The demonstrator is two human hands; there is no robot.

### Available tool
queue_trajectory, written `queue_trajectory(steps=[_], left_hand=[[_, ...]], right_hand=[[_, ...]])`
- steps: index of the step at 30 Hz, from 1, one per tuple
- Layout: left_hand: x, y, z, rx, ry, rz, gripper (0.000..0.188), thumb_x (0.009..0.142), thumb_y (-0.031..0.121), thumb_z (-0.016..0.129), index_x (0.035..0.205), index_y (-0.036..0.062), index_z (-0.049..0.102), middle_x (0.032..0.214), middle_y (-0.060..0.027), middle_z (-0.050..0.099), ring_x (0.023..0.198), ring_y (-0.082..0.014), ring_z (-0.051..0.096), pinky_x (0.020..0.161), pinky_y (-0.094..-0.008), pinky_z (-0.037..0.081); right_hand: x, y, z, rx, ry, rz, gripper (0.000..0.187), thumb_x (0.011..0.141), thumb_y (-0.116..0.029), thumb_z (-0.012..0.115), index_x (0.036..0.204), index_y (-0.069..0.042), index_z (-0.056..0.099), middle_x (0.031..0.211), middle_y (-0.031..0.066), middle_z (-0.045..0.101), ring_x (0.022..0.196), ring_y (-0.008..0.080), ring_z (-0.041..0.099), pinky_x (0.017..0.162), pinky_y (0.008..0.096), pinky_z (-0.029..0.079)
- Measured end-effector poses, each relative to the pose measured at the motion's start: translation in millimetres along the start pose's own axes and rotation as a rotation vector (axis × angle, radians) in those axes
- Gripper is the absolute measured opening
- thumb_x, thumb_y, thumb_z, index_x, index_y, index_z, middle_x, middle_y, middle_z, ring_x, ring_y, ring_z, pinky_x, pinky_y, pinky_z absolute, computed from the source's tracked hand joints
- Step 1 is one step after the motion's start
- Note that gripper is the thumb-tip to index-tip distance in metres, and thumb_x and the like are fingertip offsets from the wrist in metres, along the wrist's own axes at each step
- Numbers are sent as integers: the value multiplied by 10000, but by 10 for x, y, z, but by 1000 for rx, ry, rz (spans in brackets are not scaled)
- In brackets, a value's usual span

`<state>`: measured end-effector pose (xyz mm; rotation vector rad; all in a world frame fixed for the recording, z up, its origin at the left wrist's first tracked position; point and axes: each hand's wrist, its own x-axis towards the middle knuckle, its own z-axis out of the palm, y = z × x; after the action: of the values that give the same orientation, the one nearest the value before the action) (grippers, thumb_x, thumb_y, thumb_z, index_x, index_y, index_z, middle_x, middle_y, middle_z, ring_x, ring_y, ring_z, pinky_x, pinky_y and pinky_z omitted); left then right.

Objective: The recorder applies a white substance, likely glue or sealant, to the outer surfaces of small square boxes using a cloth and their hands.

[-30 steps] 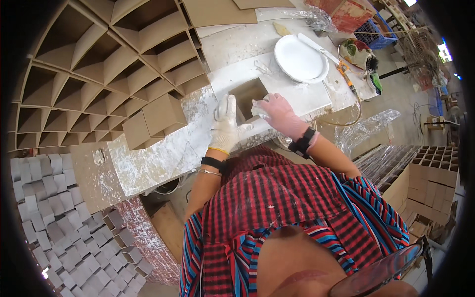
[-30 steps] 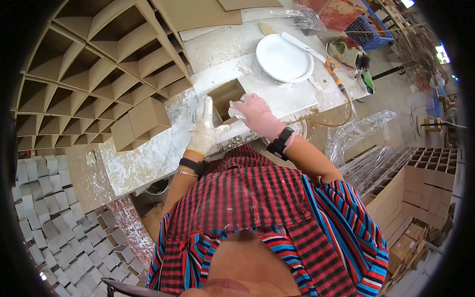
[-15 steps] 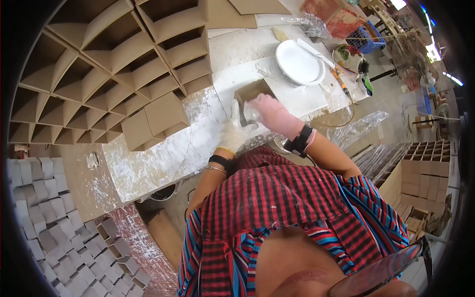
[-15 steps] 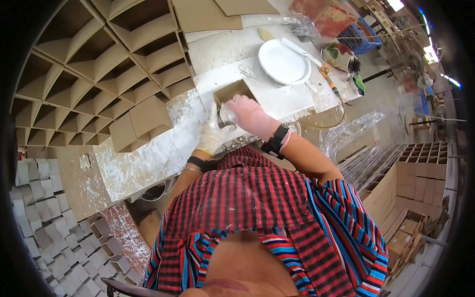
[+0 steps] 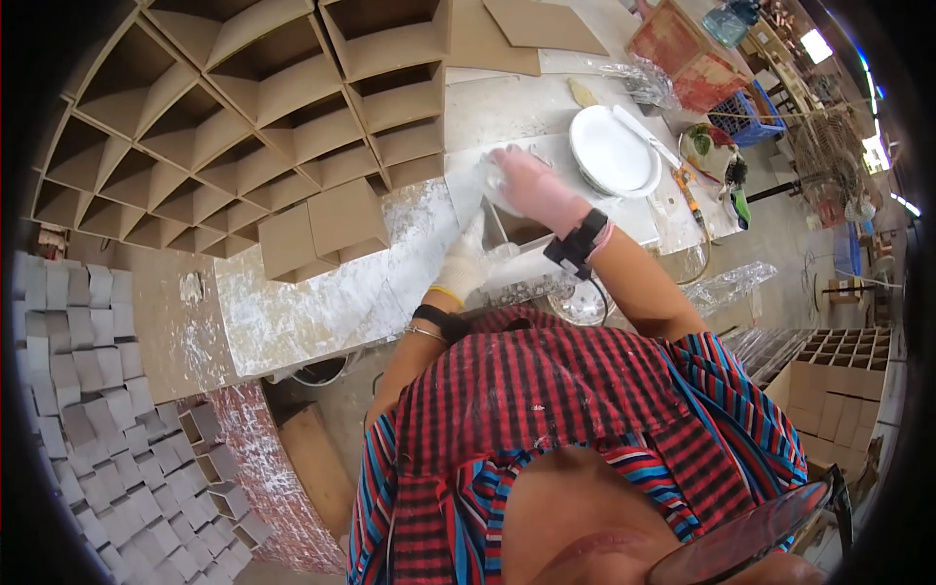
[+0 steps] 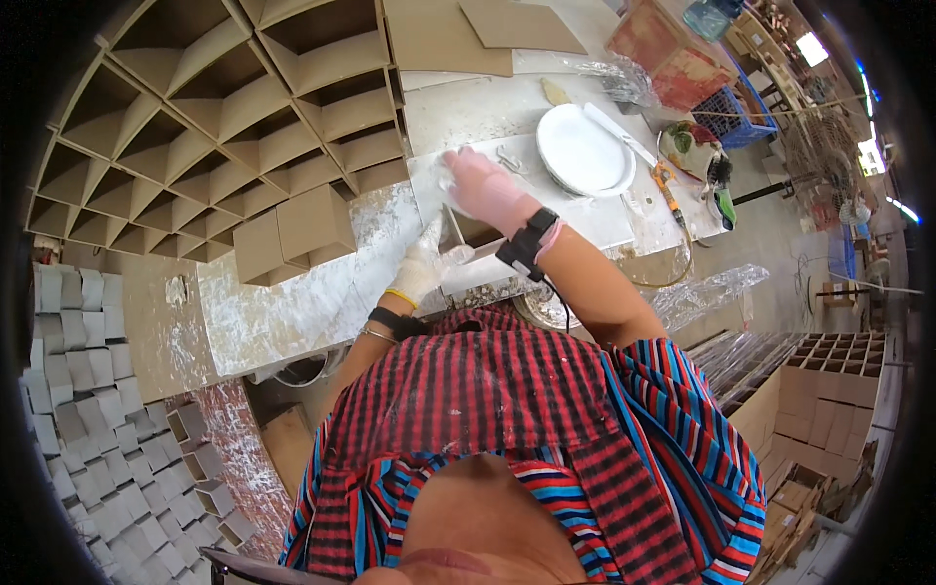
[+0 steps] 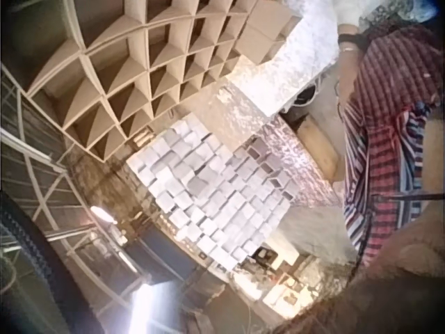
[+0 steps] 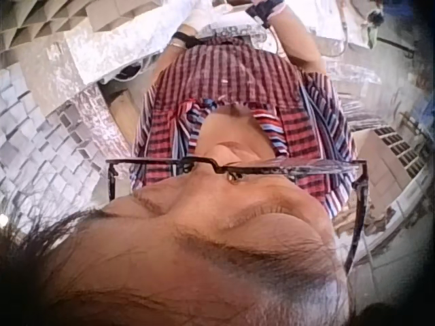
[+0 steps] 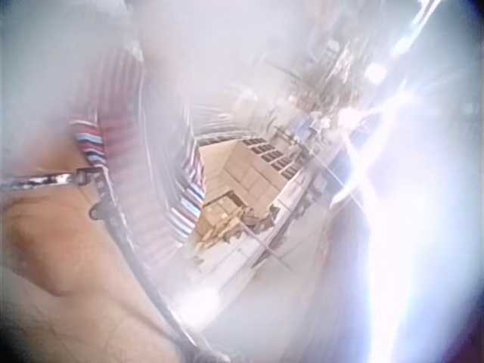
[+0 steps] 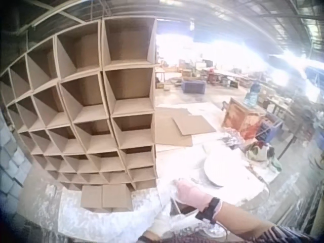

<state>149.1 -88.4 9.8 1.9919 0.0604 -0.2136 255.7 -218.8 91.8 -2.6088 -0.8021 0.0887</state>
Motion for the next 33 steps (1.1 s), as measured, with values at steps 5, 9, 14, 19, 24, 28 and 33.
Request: queue_trajectory(steps=[5, 9, 14, 19, 24, 28, 33], left_hand=[[74, 337, -165, 84, -177, -233, 789, 794, 468, 678, 1367, 0, 401, 1336, -225, 491, 1254, -345, 464, 1012, -375, 385], [54, 306, -113, 32, -155, -243, 836, 817, 505, 625, 1405, -19, 344, 1383, -231, 445, 1290, -353, 425, 1050, -378, 340], [83, 362, -64, 35, -91, -196, 842, 824, 476, 629, 1409, -44, 320, 1385, -255, 430, 1297, -349, 417, 1065, -364, 319], [48, 459, -122, 6, -148, -284, 840, 836, 439, 633, 1416, -61, 289, 1397, -264, 412, 1305, -339, 412, 1063, -341, 322], [21, 346, -31, -50, -108, -220, 822, 841, 479, 609, 1428, -10, 305, 1356, -247, 470, 1277, -329, 449, 1038, -344, 346], [3, 200, -7, -16, -47, -181, 796, 845, 518, 584, 1434, 45, 335, 1324, -242, 506, 1249, -321, 483, 1021, -352, 362], [41, 381, -91, 36, -127, -247, 805, 838, 439, 621, 1433, -2, 306, 1349, -254, 476, 1286, -330, 443, 1046, -350, 340]], right_hand=[[73, -72, 129, -347, -255, -183, 309, 817, -167, 603, 1117, -108, 560, 1043, 155, 549, 987, 330, 571, 840, 447, 487], [261, 37, 28, -282, -287, -178, 304, 800, -136, 598, 1101, -108, 579, 1058, 147, 553, 1012, 320, 570, 840, 442, 487], [296, 247, -5, -207, -253, -171, 310, 811, -142, 581, 1119, -109, 591, 1075, 155, 570, 1043, 346, 565, 881, 435, 470], [435, 455, -63, -223, -268, -124, 298, 806, -138, 571, 1102, -116, 601, 1104, 154, 582, 1016, 338, 588, 878, 446, 475], [172, 711, -70, -294, -262, -161, 268, 793, -134, 564, 1055, -92, 605, 1014, 155, 587, 977, 347, 584, 824, 438, 492], [142, 679, -67, -164, -133, -141, 268, 791, -129, 567, 1054, -96, 607, 1014, 154, 582, 966, 339, 586, 809, 435, 494], [160, 552, -17, -278, -241, -254, 253, 811, -131, 561, 1056, -86, 604, 1017, 161, 581, 971, 345, 580, 826, 429, 484]])
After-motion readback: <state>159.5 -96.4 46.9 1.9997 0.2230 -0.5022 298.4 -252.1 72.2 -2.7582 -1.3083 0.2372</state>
